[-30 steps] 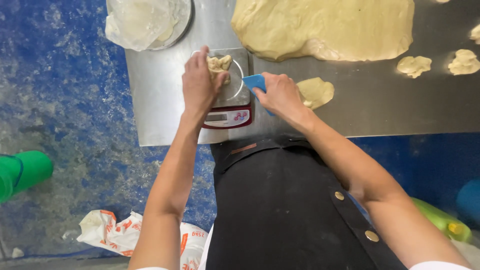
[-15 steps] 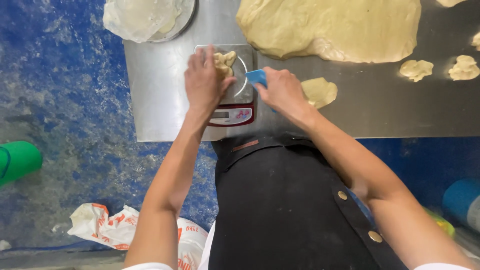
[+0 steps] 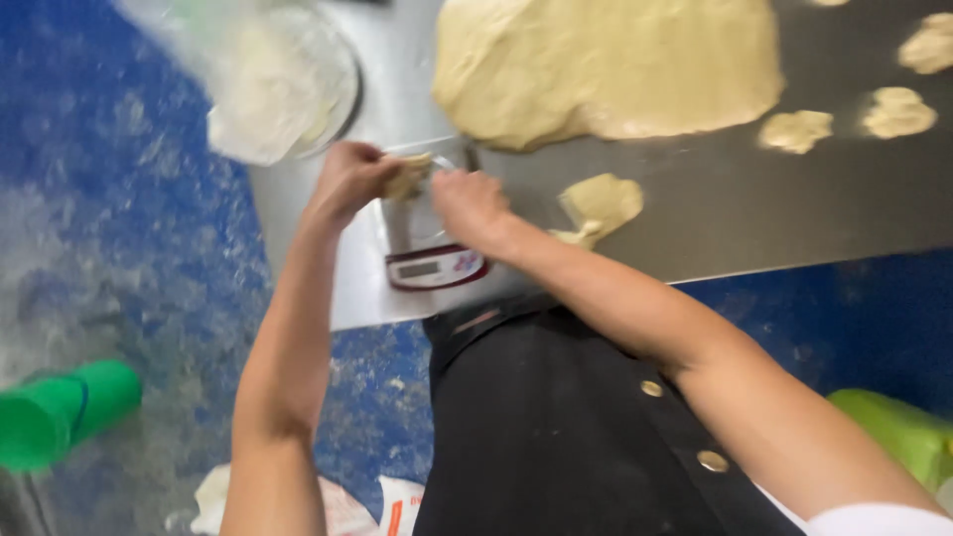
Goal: Cutting, weighing, and portioning dough into smaller pieces on a stainless steel workstation.
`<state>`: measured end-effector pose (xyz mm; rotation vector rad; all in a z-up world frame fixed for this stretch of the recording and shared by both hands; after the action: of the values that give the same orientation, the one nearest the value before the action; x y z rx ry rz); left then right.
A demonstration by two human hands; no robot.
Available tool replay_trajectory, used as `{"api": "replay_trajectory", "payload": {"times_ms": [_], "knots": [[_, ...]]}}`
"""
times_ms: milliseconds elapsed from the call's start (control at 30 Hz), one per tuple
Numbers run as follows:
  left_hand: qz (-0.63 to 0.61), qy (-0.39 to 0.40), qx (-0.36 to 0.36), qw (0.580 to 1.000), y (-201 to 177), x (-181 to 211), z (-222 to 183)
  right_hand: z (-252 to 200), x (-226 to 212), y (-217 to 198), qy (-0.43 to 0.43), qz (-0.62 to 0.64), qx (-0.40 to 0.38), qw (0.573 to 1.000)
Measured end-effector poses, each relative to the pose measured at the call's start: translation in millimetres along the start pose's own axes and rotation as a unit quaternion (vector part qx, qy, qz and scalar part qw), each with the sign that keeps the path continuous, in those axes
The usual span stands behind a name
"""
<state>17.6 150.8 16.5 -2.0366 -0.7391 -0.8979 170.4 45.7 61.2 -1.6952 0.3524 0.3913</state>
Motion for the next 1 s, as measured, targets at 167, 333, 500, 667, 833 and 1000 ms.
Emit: {"api": "replay_trajectory", "payload": {"times_ms": [167,333,500,667,833,1000], "knots": [[0.197,0.137,0.184,0.953,-31,146,-73,7,14,1,-0.021,0.027,0.003,0.999],[0.153,0.23,0.31,0.91,-36,175,-128,-29,61,-24,-0.004,0.117,-0.034,0.992],[-0.011,0.078,0.251,0.965,-7,87,-128,-95,140,-67,0.055,0.22,-0.043,0.973],[0.218,0.198,0.422,0.857,-4,133,-161,-150,215,-91,0.151,0.245,-0.012,0.958],[0.047,0.091,0.269,0.958,91,77,-114,-171,244,-119,0.166,0.262,0.103,0.945],[0.239,0.129,0.009,0.962,257,131,-84,-171,224,-136,0.152,0.181,0.181,0.955]]}}
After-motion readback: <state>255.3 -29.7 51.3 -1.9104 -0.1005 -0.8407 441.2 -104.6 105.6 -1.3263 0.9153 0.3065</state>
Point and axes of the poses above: each hand's wrist, its own z-axis towards the middle knuckle, its own y-axis out of the palm, x = y × z, the point moved 8 cm from there along z, towards the middle knuckle, and after that the axes turned 3 degrees about x, right-handed, at the moved point
